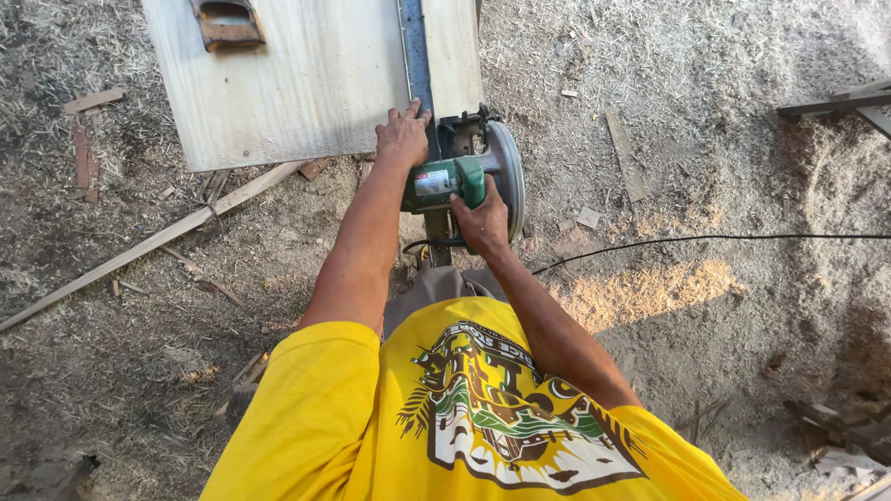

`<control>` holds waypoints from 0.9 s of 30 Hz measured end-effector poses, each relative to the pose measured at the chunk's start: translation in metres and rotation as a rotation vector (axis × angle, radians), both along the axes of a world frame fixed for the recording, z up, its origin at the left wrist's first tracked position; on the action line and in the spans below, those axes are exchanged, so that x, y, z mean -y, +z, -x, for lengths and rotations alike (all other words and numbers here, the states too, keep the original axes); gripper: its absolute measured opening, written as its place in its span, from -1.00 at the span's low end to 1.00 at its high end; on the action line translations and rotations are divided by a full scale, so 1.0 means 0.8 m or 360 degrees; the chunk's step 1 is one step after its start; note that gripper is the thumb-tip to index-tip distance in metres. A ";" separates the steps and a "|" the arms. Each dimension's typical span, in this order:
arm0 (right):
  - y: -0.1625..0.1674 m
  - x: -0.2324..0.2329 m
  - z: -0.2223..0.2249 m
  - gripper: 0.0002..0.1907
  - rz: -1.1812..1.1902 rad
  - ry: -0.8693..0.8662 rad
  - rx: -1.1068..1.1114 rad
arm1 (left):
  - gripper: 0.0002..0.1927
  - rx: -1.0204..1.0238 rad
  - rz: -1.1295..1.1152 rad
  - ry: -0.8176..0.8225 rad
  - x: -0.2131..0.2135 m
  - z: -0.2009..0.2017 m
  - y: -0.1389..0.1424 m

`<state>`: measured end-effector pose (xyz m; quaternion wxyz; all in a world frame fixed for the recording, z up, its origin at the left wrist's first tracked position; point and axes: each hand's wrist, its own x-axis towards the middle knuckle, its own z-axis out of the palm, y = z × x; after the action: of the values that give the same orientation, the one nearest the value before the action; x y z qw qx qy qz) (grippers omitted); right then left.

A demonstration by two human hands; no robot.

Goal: The person measures a plywood sheet with a tape measure and marks it with a pencil, then hammers nails along a metal angle guide laid across the sheet. They plug in a circular saw and cut the plywood along the guide rail.

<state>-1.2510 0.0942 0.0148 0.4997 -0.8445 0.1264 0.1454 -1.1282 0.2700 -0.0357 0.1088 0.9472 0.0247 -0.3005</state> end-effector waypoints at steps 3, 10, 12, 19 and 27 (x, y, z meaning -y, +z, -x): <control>0.001 0.001 0.003 -0.53 0.0076 0.0047 -0.0040 | -0.36 -0.0049 -0.0097 -0.0084 0.000 -0.005 -0.011; -0.004 -0.001 0.003 -0.50 -0.0032 0.0035 -0.0031 | -0.36 -0.0106 -0.0104 -0.0098 0.001 -0.013 -0.019; -0.006 -0.001 0.000 -0.50 -0.0053 0.0038 -0.0037 | -0.37 -0.0136 -0.0098 -0.0063 0.003 -0.014 -0.019; -0.013 0.001 -0.007 -0.49 -0.0075 0.0019 -0.0066 | -0.32 -0.0293 -0.0106 -0.0054 0.005 -0.024 -0.014; -0.024 -0.002 -0.013 -0.48 -0.0101 0.0011 -0.0051 | -0.35 -0.0305 -0.0097 -0.0049 0.003 -0.027 -0.026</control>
<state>-1.2405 0.0962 -0.0042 0.5237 -0.8262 0.1267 0.1646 -1.1068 0.2678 -0.0563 0.0724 0.9173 0.0294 -0.3904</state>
